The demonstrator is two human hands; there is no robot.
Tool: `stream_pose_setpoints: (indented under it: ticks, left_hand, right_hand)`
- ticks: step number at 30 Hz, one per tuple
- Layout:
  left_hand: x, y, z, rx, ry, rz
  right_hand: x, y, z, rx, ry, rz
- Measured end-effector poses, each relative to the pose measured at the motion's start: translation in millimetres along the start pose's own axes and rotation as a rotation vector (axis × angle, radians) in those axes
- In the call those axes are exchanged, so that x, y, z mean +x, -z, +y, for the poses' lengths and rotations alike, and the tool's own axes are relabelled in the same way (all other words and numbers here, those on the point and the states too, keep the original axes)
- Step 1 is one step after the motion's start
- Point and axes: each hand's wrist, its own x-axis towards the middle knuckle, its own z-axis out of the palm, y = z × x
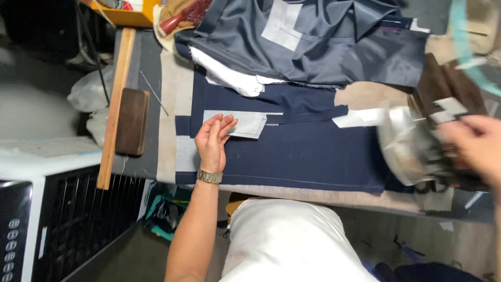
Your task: The person cuts fabric with shears along marked lines, rearranges fabric pieces on a workbench, and presses the seams using an iron.
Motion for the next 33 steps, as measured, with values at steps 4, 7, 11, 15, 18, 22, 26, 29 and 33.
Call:
stream_pose_setpoints:
  ticks: [4, 7, 11, 15, 18, 22, 26, 29, 33]
  left_hand:
    - [5, 6, 28, 0.249, -0.065, -0.240]
    - [15, 13, 37, 0.240, -0.078, -0.393]
    - [29, 14, 49, 0.211, -0.131, -0.551]
    - [44, 20, 53, 0.220, -0.196, -0.668]
    - [48, 27, 53, 0.250, -0.150, -0.665]
    - [47, 30, 58, 0.252, -0.090, -0.636]
    - [48, 29, 66, 0.274, -0.072, -0.604]
    - [52, 32, 70, 0.315, -0.043, -0.570]
    - [56, 38, 69, 0.283, -0.027, -0.538]
  right_hand:
    - [-72, -76, -165, -0.015, -0.061, -0.053]
    - [-80, -134, -205, -0.189, 0.153, -0.038]
    - [-77, -185, -233, -0.371, 0.540, 0.163]
    - [-87, -194, -265, -0.390, 0.539, 0.244]
    - [-100, -199, -301, -0.313, 0.575, 0.199]
    - [-111, -231, -330, -0.362, 0.706, 0.256]
    - [-114, -248, -339, -0.327, 0.747, 0.241]
    - [-108, -221, -325, -0.328, 0.704, 0.277]
    - [-93, -191, -273, -0.387, 0.651, 0.345]
